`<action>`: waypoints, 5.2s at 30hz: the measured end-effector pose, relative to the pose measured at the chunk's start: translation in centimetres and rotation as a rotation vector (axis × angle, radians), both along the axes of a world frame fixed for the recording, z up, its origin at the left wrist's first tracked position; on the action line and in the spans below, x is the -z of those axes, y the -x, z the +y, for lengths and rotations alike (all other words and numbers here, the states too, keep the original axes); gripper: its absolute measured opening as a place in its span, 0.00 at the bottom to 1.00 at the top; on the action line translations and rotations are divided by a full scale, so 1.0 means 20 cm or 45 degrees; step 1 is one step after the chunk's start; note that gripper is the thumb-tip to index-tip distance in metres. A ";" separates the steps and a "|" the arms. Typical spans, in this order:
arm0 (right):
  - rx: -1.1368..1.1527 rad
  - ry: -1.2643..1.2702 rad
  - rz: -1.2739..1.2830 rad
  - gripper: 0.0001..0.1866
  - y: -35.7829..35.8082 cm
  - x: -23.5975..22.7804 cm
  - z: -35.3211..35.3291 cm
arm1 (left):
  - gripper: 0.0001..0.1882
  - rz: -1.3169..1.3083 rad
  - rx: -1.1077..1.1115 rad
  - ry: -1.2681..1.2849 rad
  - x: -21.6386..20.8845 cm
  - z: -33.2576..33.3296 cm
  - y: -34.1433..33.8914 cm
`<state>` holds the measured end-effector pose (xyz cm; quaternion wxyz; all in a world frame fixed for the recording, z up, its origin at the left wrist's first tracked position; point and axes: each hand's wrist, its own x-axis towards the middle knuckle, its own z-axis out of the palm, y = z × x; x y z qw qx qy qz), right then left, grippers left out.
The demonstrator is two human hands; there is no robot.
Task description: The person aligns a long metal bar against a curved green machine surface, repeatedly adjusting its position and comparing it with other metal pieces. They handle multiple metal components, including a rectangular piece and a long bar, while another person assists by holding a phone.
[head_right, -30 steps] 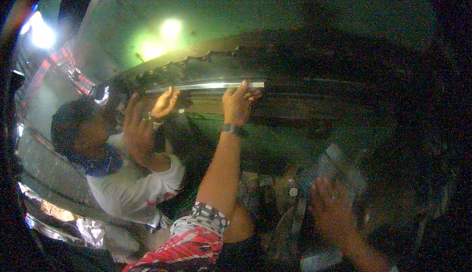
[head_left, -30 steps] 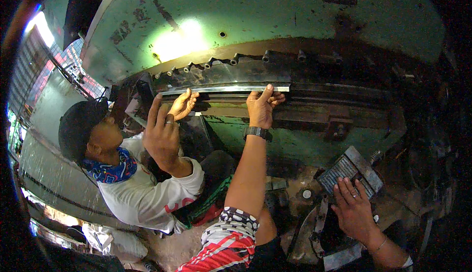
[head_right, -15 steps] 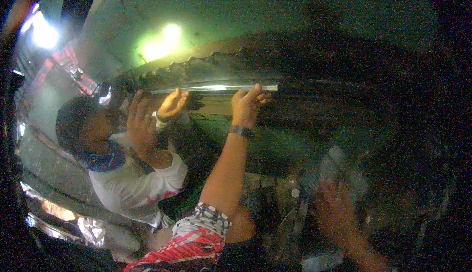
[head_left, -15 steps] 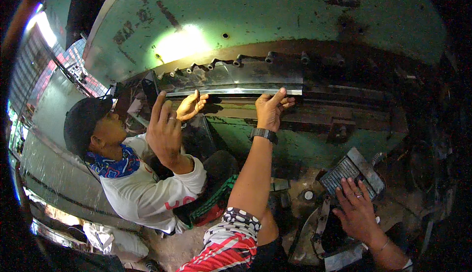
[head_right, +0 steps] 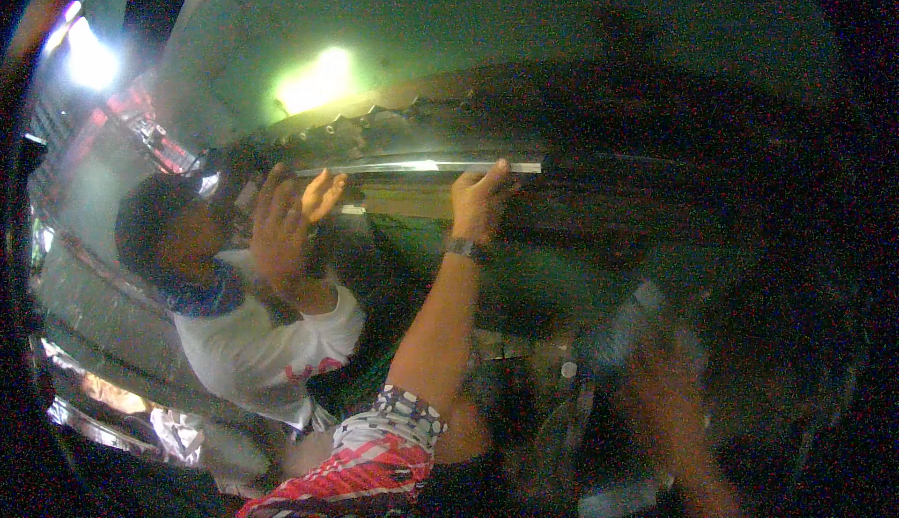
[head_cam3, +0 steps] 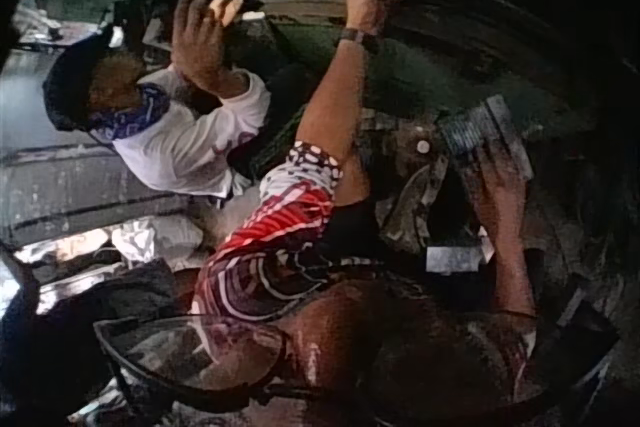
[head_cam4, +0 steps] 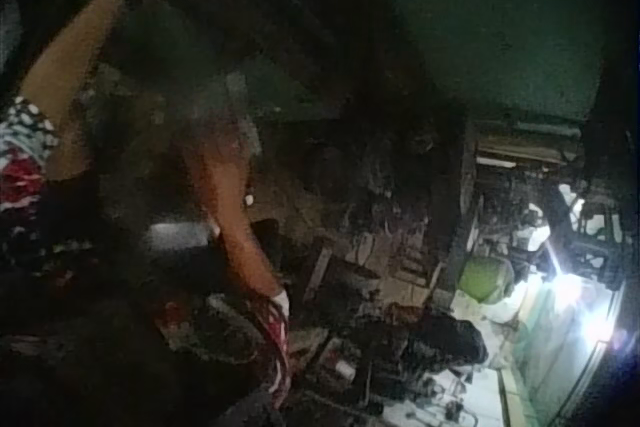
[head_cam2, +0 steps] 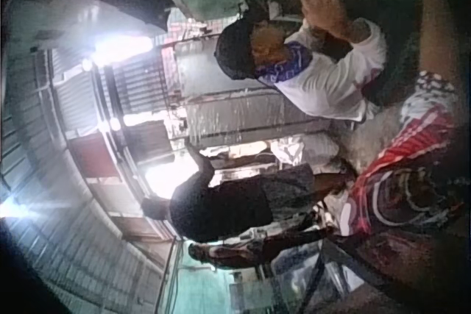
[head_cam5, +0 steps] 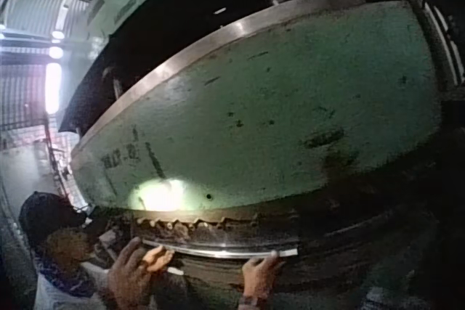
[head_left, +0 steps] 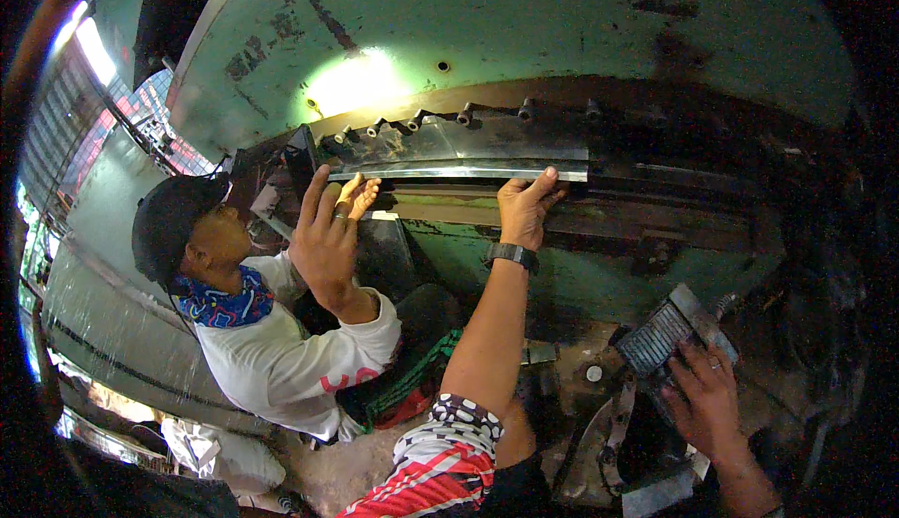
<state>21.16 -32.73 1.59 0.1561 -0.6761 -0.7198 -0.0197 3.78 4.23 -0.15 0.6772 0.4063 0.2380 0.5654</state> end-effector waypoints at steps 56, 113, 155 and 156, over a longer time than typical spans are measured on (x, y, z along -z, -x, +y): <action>0.062 0.430 0.223 0.14 -0.09 0.01 -0.14 | 0.13 -0.054 0.054 -0.013 0.00 0.02 0.04; 0.112 0.425 0.216 0.13 -0.08 0.00 -0.13 | 0.17 0.182 0.077 -0.075 0.02 0.01 -0.01; 0.046 0.445 0.221 0.17 -0.12 -0.03 -0.13 | 0.17 0.091 -0.286 0.118 -0.16 -0.03 0.01; 0.043 0.430 0.201 0.17 -0.13 -0.03 -0.16 | 0.17 0.093 -0.339 0.139 -0.13 -0.03 -0.02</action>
